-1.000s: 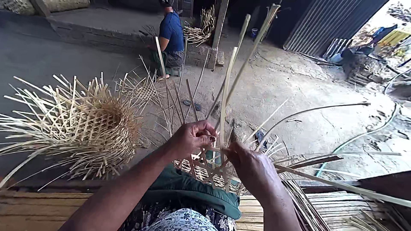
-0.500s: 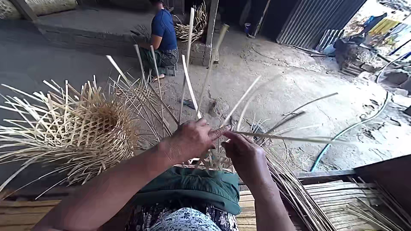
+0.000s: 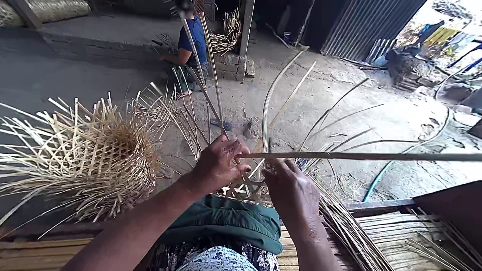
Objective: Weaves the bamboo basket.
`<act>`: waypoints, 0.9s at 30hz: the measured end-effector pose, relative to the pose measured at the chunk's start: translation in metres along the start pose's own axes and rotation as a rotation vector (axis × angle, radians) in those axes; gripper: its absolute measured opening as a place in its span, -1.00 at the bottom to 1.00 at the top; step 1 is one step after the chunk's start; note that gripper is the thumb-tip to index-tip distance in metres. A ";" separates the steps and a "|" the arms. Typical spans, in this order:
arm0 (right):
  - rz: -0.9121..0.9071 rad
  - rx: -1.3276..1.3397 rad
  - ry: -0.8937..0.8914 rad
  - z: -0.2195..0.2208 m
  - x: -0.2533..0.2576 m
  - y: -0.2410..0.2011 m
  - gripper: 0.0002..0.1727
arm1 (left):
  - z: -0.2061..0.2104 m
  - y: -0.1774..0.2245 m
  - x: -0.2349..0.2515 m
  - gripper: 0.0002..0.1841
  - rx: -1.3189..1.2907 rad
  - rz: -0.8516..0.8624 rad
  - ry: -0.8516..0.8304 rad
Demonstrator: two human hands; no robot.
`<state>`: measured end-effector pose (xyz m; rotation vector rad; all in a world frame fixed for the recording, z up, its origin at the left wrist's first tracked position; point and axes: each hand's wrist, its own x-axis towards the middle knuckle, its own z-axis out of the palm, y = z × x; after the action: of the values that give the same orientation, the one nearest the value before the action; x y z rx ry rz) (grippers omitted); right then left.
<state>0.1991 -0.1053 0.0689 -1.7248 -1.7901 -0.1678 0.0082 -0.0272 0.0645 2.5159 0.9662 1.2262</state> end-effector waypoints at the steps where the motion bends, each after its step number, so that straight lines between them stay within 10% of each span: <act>1: 0.007 0.026 -0.033 -0.004 0.001 -0.002 -0.73 | -0.002 0.002 -0.001 -0.73 -0.023 0.001 -0.006; 6: 0.253 0.966 -0.501 0.008 0.031 0.032 -0.80 | -0.004 -0.011 -0.003 -0.79 -0.264 -0.065 -0.059; 10: 0.118 1.357 -0.426 0.034 0.018 0.050 -0.89 | -0.001 -0.025 0.000 -0.84 -0.247 -0.099 -0.023; 19: -0.183 -0.038 0.052 0.013 -0.005 0.002 -0.61 | 0.027 -0.027 -0.008 -0.72 0.155 0.170 0.064; 27: -0.056 0.200 -0.455 -0.008 0.021 0.022 -0.61 | -0.013 -0.017 0.012 -0.76 -0.745 -0.425 -0.287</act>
<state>0.2235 -0.0886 0.0789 -1.6584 -2.0922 0.4002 -0.0044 -0.0080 0.0740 1.7275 0.7323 0.8455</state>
